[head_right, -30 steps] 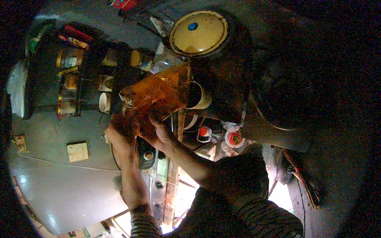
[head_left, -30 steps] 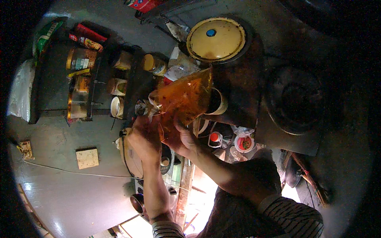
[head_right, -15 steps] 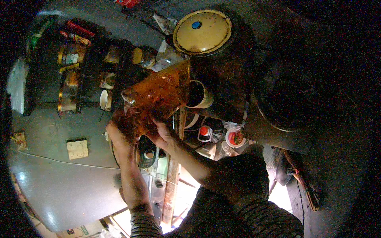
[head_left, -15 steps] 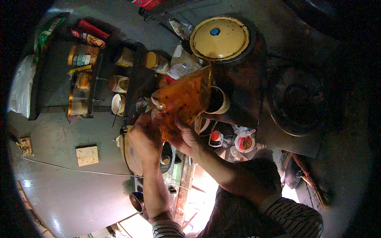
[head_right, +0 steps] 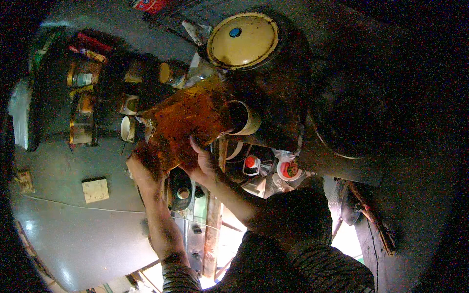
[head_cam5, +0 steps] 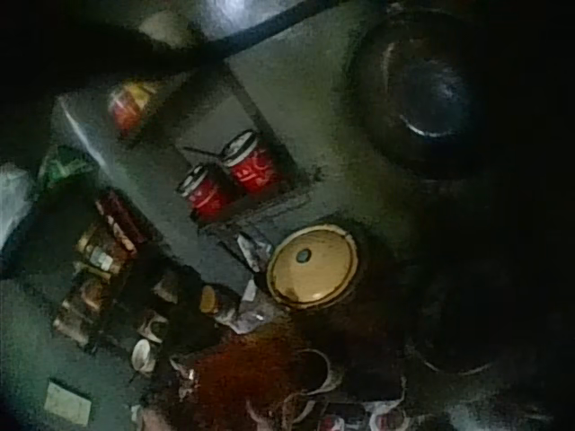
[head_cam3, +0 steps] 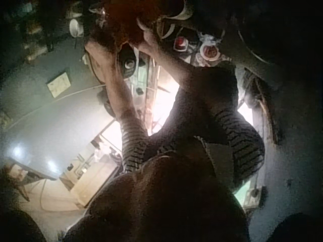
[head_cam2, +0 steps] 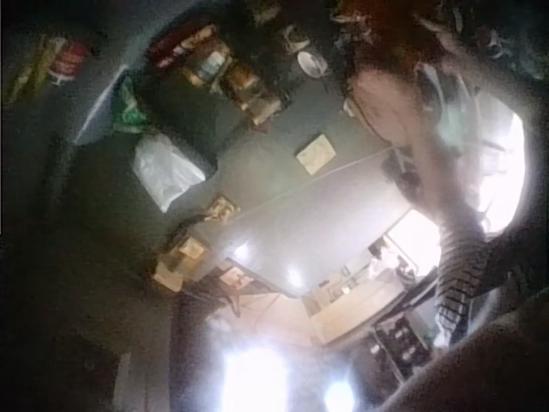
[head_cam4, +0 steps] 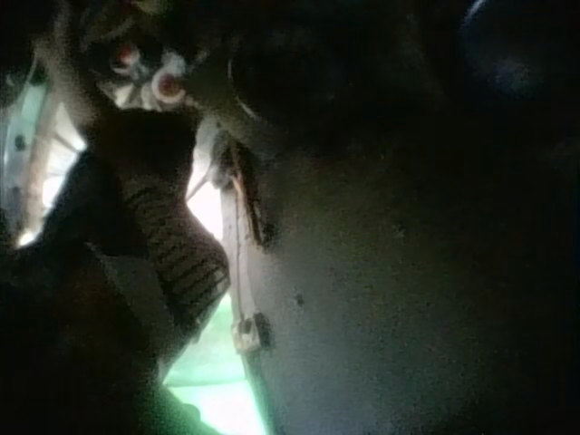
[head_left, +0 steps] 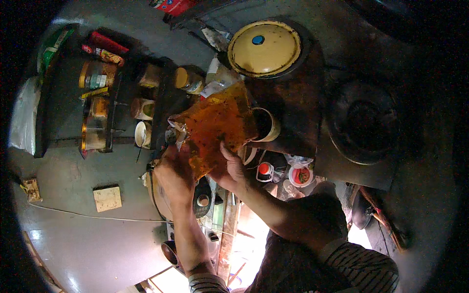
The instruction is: The person retrieves a packet of instant noodles and a plastic container from a cabinet. They open the noodle packet and pour the contents into a small bowl. The person then adds a dark liquid from a jar and a yellowish liquid from a large plastic bag into a pot on the stove. Finally, they retrieve a bag of vegetables from a refrigerator and place it on the counter.
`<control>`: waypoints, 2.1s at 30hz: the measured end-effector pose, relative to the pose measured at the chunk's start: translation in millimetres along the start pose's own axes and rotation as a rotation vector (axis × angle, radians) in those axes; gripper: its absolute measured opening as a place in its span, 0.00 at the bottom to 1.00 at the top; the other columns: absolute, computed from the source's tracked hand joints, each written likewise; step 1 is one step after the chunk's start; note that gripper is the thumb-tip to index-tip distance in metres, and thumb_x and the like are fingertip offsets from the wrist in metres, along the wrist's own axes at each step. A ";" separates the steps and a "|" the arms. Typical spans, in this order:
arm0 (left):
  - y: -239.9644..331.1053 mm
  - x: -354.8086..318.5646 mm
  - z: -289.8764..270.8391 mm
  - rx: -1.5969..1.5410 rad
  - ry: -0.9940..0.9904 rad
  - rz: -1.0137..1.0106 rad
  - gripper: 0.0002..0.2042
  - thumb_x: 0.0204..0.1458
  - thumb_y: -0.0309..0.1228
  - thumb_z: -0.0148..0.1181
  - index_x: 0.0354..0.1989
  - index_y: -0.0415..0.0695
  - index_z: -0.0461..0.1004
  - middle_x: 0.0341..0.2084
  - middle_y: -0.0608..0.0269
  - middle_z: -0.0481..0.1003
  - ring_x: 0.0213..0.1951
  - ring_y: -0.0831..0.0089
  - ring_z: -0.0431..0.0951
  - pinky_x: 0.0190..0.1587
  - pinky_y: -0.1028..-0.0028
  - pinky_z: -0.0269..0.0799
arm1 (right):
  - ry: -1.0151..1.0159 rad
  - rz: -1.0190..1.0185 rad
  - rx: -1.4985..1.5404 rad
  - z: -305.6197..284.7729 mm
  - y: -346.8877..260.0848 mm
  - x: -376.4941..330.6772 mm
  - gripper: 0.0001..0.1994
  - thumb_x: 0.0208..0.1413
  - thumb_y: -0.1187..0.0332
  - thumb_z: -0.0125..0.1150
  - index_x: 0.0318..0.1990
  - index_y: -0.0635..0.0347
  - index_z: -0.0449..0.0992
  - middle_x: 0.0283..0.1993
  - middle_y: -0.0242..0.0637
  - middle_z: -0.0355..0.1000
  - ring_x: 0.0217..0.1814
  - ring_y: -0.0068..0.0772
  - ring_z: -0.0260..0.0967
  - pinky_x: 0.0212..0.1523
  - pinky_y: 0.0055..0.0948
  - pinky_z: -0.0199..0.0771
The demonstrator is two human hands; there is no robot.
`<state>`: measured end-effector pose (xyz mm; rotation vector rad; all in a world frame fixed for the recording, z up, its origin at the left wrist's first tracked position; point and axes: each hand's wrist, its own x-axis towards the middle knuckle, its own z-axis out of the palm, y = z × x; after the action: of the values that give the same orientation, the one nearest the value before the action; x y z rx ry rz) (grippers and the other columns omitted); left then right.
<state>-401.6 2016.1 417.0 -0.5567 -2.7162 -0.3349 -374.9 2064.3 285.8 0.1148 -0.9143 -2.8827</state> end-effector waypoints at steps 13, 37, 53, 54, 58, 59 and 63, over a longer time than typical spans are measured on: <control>20.8 -0.7 -3.3 -0.084 0.023 -0.021 0.09 0.50 0.30 0.58 0.24 0.38 0.69 0.19 0.46 0.71 0.21 0.51 0.71 0.25 0.68 0.67 | -0.003 -0.168 -0.087 -14.9 -12.1 17.3 0.31 0.42 0.68 0.68 0.56 0.52 0.62 0.56 0.32 0.65 0.58 0.33 0.62 0.61 0.37 0.60; 5.5 -9.0 -1.7 -0.053 0.038 0.005 0.08 0.51 0.27 0.56 0.37 0.37 0.73 0.28 0.48 0.76 0.25 0.69 0.74 0.29 0.72 0.68 | 0.003 -0.194 -0.219 -49.6 -27.2 28.7 0.29 0.45 0.62 0.66 0.55 0.52 0.62 0.54 0.33 0.66 0.58 0.33 0.61 0.60 0.38 0.60; -1.5 -30.0 -8.7 -0.249 0.079 -0.196 0.11 0.54 0.34 0.55 0.37 0.37 0.73 0.24 0.51 0.76 0.25 0.73 0.72 0.31 0.72 0.68 | -0.037 -0.147 -0.248 -58.3 -41.7 20.2 0.17 0.50 0.62 0.63 0.47 0.51 0.70 0.42 0.28 0.73 0.42 0.26 0.70 0.44 0.28 0.72; -7.2 -32.1 -5.9 -0.348 0.098 -0.201 0.12 0.54 0.34 0.55 0.36 0.37 0.73 0.24 0.51 0.76 0.26 0.72 0.72 0.31 0.72 0.68 | -0.065 -0.115 -0.244 -55.2 -41.5 18.0 0.17 0.50 0.62 0.63 0.47 0.52 0.70 0.41 0.28 0.73 0.41 0.26 0.70 0.44 0.28 0.73; 0.8 -32.0 -8.6 -0.225 0.079 -0.212 0.12 0.54 0.35 0.55 0.35 0.36 0.72 0.25 0.52 0.76 0.26 0.72 0.72 0.32 0.72 0.68 | 0.096 -0.293 -0.339 -44.2 -39.9 18.0 0.16 0.50 0.62 0.63 0.45 0.53 0.70 0.40 0.29 0.73 0.37 0.23 0.71 0.36 0.25 0.74; -3.6 -33.7 -7.2 -0.221 0.092 -0.222 0.12 0.54 0.34 0.55 0.34 0.36 0.72 0.25 0.52 0.76 0.26 0.73 0.72 0.32 0.73 0.68 | 0.141 -0.333 -0.369 -44.3 -37.5 16.8 0.16 0.50 0.62 0.63 0.45 0.53 0.70 0.40 0.29 0.73 0.37 0.22 0.71 0.34 0.24 0.74; -5.1 -33.9 -2.7 -0.411 0.188 -0.177 0.10 0.53 0.32 0.55 0.33 0.36 0.72 0.25 0.53 0.76 0.26 0.74 0.71 0.31 0.73 0.67 | 0.150 -0.220 -0.364 -54.2 -52.6 13.2 0.15 0.50 0.63 0.63 0.45 0.54 0.70 0.38 0.29 0.73 0.36 0.22 0.70 0.28 0.20 0.72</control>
<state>-373.7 1999.4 405.9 -0.3644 -2.5250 -0.9550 -386.7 2074.4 210.8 0.4144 -0.3627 -3.1305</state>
